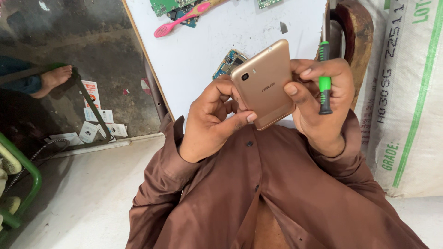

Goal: The person uses a screwdriver to remove screws from the back of a smartphone. They then detach the back cover, inspect the internal components, and reattach the cover.

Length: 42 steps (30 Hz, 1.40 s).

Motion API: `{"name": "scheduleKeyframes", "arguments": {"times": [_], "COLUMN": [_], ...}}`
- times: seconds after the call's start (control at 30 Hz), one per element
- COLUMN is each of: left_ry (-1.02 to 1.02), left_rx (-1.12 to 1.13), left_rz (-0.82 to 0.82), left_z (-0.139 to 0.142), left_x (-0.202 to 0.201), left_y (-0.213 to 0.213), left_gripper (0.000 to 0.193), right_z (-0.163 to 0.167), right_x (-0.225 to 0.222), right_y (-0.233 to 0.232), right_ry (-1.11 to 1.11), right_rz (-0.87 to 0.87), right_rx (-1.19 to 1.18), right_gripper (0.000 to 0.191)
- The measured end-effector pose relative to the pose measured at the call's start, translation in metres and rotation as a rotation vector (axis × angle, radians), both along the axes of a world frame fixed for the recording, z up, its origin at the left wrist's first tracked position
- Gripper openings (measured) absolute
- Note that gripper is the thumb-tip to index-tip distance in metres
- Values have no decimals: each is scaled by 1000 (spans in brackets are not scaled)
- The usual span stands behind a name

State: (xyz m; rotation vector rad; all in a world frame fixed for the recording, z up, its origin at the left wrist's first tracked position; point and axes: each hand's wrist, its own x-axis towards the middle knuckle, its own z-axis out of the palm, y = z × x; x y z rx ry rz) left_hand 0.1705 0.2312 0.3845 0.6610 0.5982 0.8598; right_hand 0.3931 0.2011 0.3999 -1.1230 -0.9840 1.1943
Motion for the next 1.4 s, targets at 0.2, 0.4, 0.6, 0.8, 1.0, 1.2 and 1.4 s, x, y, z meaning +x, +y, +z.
{"name": "scheduleKeyframes", "arguments": {"times": [0.2,0.4,0.6,0.8,1.0,1.2,1.4], "left_ry": [-84,-61,42,8,77,146,235], "left_rx": [-63,-96,-161,-10,75,187,395], "left_rz": [-67,-85,-63,42,46,100,85], "left_z": [-7,-1,0,-3,-3,-2,11], "left_x": [-2,1,5,5,3,3,0], "left_y": [-1,-1,0,4,4,5,20], "left_gripper": [38,41,55,31,29,26,25], "right_z": [2,0,8,15,13,12,17], "right_x": [-3,-6,-10,-23,-22,-22,-22], "right_y": [4,6,6,20,22,21,26], "right_ry": [64,29,-371,-567,-427,-502,-499], "right_rz": [28,18,99,254,357,342,289], "right_rx": [-59,-95,-60,95,99,43,90], "right_gripper": [24,21,24,44,61,58,56]}}
